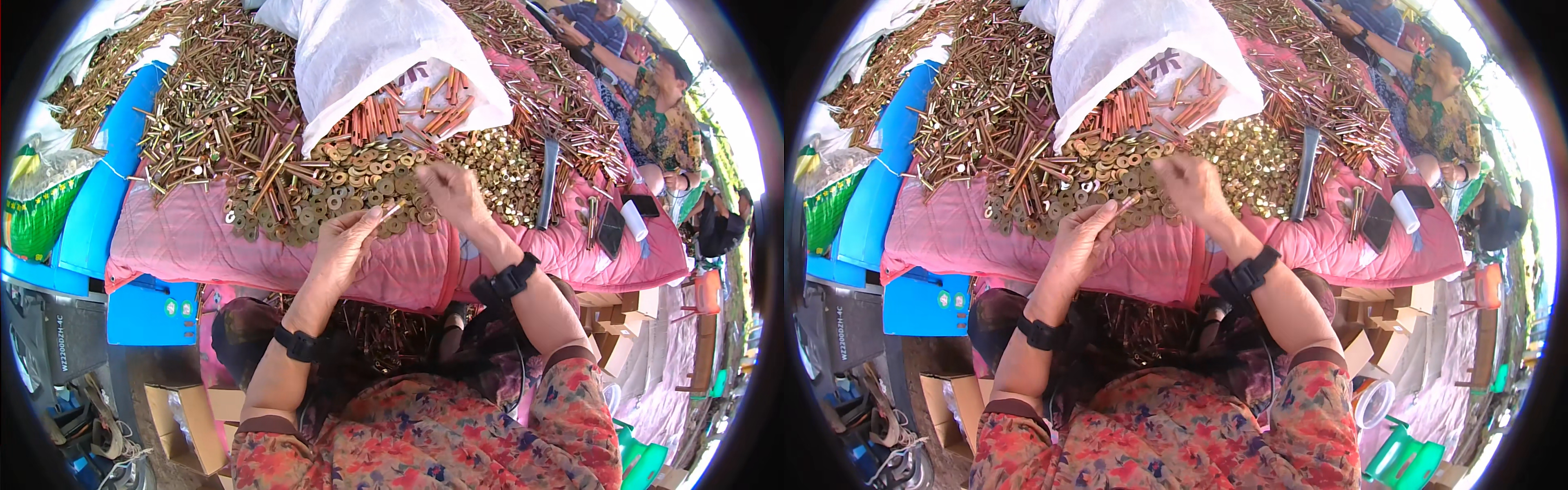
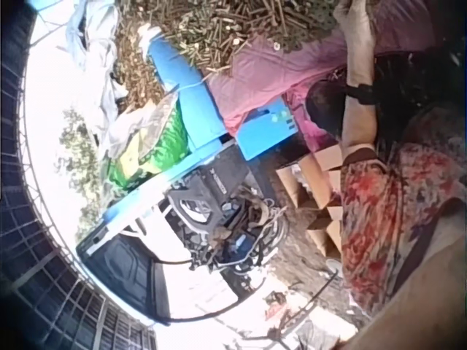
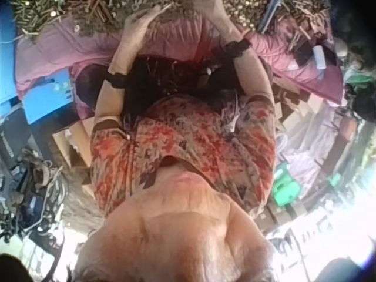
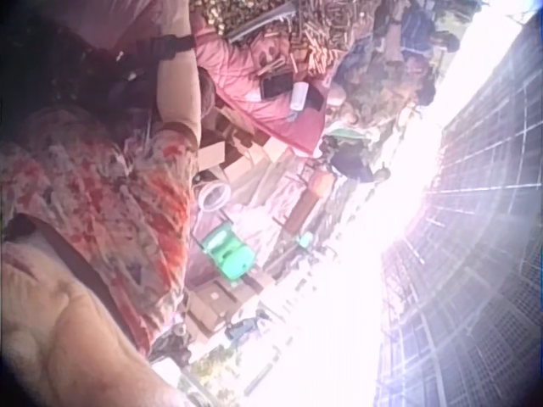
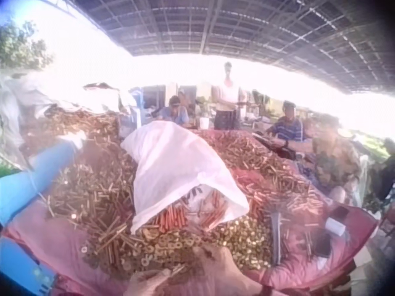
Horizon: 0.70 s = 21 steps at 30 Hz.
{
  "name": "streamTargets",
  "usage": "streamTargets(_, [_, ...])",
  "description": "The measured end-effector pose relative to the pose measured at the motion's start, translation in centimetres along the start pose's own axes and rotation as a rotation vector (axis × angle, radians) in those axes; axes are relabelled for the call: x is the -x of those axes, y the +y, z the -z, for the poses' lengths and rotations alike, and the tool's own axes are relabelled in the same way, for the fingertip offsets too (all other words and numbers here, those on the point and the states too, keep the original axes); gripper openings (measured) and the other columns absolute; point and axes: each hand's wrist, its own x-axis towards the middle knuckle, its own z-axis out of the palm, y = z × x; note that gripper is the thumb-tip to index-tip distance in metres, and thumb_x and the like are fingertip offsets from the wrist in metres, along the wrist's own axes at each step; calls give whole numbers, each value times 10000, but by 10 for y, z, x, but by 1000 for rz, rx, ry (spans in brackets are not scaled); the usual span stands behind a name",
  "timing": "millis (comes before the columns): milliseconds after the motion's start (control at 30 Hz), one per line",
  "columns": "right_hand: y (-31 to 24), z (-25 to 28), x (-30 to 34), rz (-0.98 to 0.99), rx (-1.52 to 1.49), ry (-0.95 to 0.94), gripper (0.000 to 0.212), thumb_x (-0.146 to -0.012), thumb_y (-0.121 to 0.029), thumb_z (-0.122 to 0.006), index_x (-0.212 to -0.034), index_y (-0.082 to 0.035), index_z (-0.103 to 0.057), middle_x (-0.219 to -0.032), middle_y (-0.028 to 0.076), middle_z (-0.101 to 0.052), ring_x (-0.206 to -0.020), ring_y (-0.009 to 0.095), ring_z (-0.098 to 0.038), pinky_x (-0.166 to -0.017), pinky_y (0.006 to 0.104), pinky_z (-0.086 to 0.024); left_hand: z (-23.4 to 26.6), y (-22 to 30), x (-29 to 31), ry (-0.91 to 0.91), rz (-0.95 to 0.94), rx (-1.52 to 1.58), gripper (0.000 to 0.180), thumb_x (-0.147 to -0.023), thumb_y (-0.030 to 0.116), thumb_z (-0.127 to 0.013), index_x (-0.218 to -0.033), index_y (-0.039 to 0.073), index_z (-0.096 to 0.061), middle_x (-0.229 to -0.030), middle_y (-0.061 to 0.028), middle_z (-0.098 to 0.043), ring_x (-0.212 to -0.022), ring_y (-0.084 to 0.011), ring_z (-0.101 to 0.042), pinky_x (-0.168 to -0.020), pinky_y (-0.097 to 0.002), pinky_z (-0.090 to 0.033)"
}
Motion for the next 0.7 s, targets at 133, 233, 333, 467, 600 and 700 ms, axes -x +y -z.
streamTargets(133, [46, 8, -25, 196, 465, 311, 205, -802, -168, -603, -974, -57, -602, -851, 159, -607, -773, 337, -593, -672, 401, -480, 5, -3, -8, 64, -5, 25, 200, -799, 189, -703, -849, 6, -640, -641, 33, -530, -474, 3, -389, -398, -135, -267])
streamTargets(233, [49, 1, -33, 189, 517, 324, 254, -783, -125, -594, -1029, -66, -576, -939, 187, -585, -869, 373, -567, -724, 433, -466, 6, -2, -6, 99, -10, 26, 189, -792, 178, -708, -836, 8, -639, -650, 32, -530, -478, 3, -390, -401, -131, -264])
streamTargets(333, [53, -4, -43, 214, 504, 306, 287, -782, -100, -598, -1067, -77, -566, -927, 192, -587, -873, 372, -563, -736, 430, -462, 7, -4, -8, 97, -12, -6, 181, -789, 177, -708, -823, 14, -637, -642, 35, -523, -479, 2, -388, -403, -130, -265])
streamTargets(467, [53, -8, -47, 217, 498, 294, 300, -756, -84, -605, -1051, -61, -554, -929, 185, -599, -878, 344, -577, -748, 427, -462, 5, -7, -11, 115, 14, -21, 172, -810, 168, -684, -845, 5, -642, -643, 35, -526, -470, 0, -401, -396, -129, -258])
streamTargets(600, [38, -6, -43, 141, 513, 163, 319, -724, -105, -614, -1026, -19, -556, -881, 180, -614, -831, 335, -604, -743, 409, -478, 8, -6, -11, 102, 17, 18, 182, -788, 185, -708, -793, 19, -633, -619, 38, -508, -473, -8, -367, -400, -157, -231])
streamTargets(700, [32, 4, -42, 116, 437, 37, 262, -701, -119, -626, -928, 11, -605, -878, 173, -626, -805, 302, -625, -728, 367, -492, 7, -2, -12, 128, -27, -6, 176, -790, 176, -705, -795, 16, -631, -604, 35, -502, -468, -15, -367, -404, -164, -234])
